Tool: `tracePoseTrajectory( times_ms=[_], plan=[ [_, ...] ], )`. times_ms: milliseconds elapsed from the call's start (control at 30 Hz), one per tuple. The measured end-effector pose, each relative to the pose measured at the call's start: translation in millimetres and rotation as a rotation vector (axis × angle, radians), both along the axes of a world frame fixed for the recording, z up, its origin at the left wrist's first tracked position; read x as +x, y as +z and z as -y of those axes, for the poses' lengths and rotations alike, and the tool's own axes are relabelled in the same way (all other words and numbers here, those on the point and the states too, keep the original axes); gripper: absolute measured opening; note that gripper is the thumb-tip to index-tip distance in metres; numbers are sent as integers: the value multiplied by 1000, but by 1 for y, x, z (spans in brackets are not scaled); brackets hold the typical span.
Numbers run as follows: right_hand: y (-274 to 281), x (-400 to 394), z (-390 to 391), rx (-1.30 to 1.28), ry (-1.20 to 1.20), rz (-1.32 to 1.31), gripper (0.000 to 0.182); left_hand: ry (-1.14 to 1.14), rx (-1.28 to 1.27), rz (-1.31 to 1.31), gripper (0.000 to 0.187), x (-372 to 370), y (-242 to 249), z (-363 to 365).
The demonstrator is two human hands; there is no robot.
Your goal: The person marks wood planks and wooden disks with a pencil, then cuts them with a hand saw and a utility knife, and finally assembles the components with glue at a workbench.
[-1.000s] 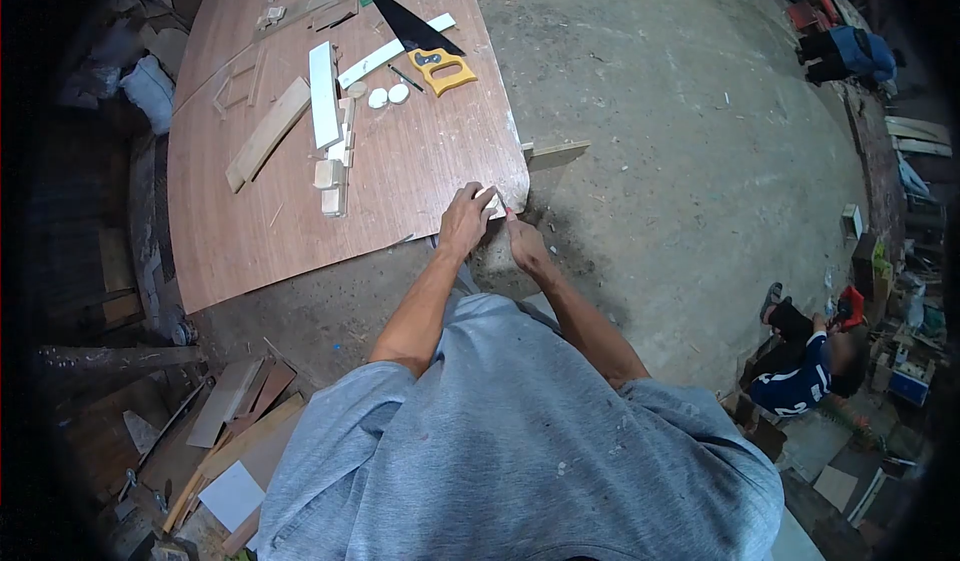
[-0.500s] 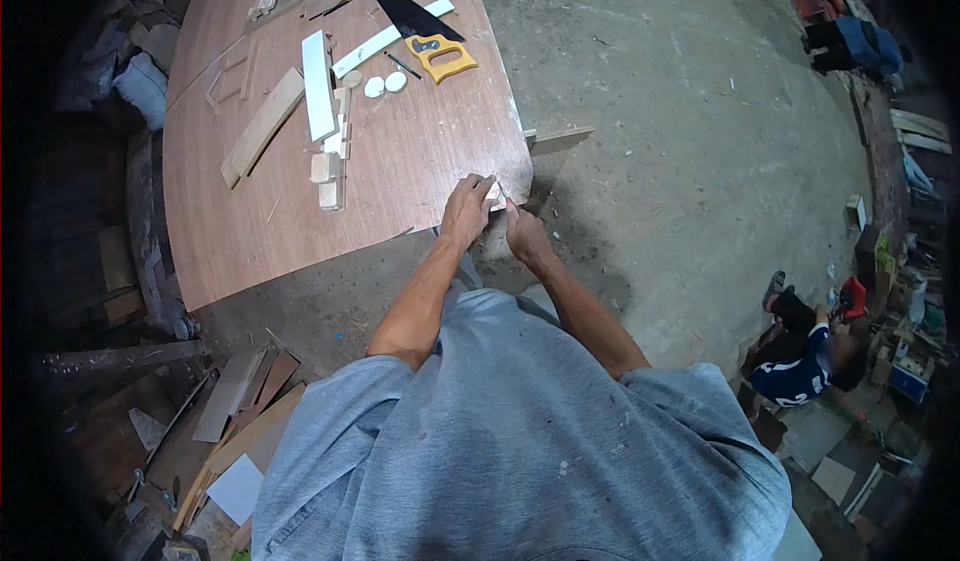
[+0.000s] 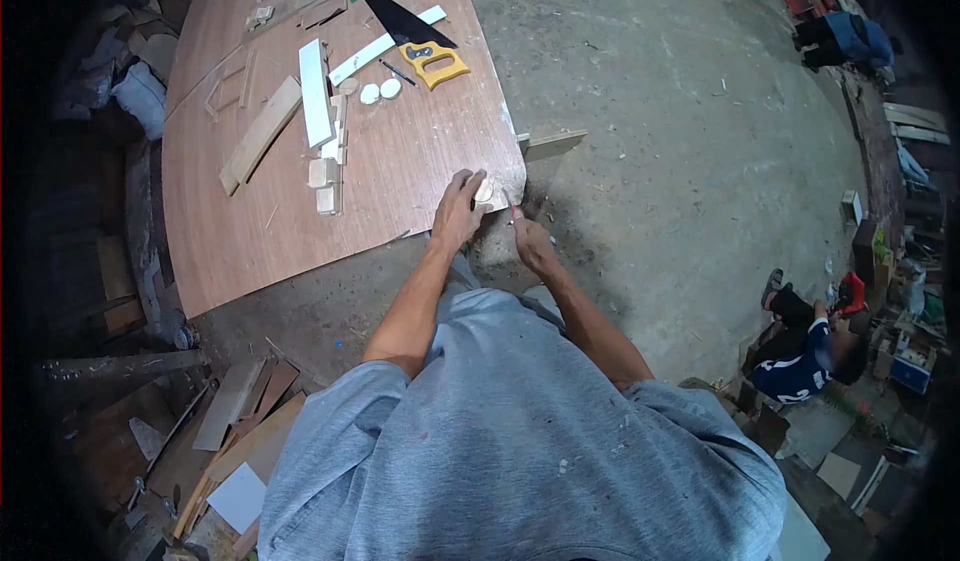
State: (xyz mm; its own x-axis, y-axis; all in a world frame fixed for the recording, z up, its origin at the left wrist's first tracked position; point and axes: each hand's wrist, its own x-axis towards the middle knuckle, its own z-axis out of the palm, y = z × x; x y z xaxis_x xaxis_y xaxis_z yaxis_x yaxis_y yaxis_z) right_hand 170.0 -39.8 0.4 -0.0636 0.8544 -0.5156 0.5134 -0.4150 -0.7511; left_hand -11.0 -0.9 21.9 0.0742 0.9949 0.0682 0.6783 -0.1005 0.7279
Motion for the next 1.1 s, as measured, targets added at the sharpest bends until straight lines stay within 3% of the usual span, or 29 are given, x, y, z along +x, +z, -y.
tracePoseTrajectory(
  times_ms=[133,633,800,933,1100],
  plan=[
    [-8,-4,-9,26,-16,-19,71,-85,-66,-34,46,-3,-5,-3],
    [-13,-22,-14,51,13,-5,69,-77,-88,1,44,-4,-5,-8],
    [-6,-35,-16,150,58,199,66,-68,-59,-10,43,-2,-6,-11],
    [8,-36,-14,17,11,221,62,20,-52,-46,43,3,-8,-3],
    [-5,-21,-8,58,49,170,66,132,-65,-89,33,15,0,-4]
  ],
)
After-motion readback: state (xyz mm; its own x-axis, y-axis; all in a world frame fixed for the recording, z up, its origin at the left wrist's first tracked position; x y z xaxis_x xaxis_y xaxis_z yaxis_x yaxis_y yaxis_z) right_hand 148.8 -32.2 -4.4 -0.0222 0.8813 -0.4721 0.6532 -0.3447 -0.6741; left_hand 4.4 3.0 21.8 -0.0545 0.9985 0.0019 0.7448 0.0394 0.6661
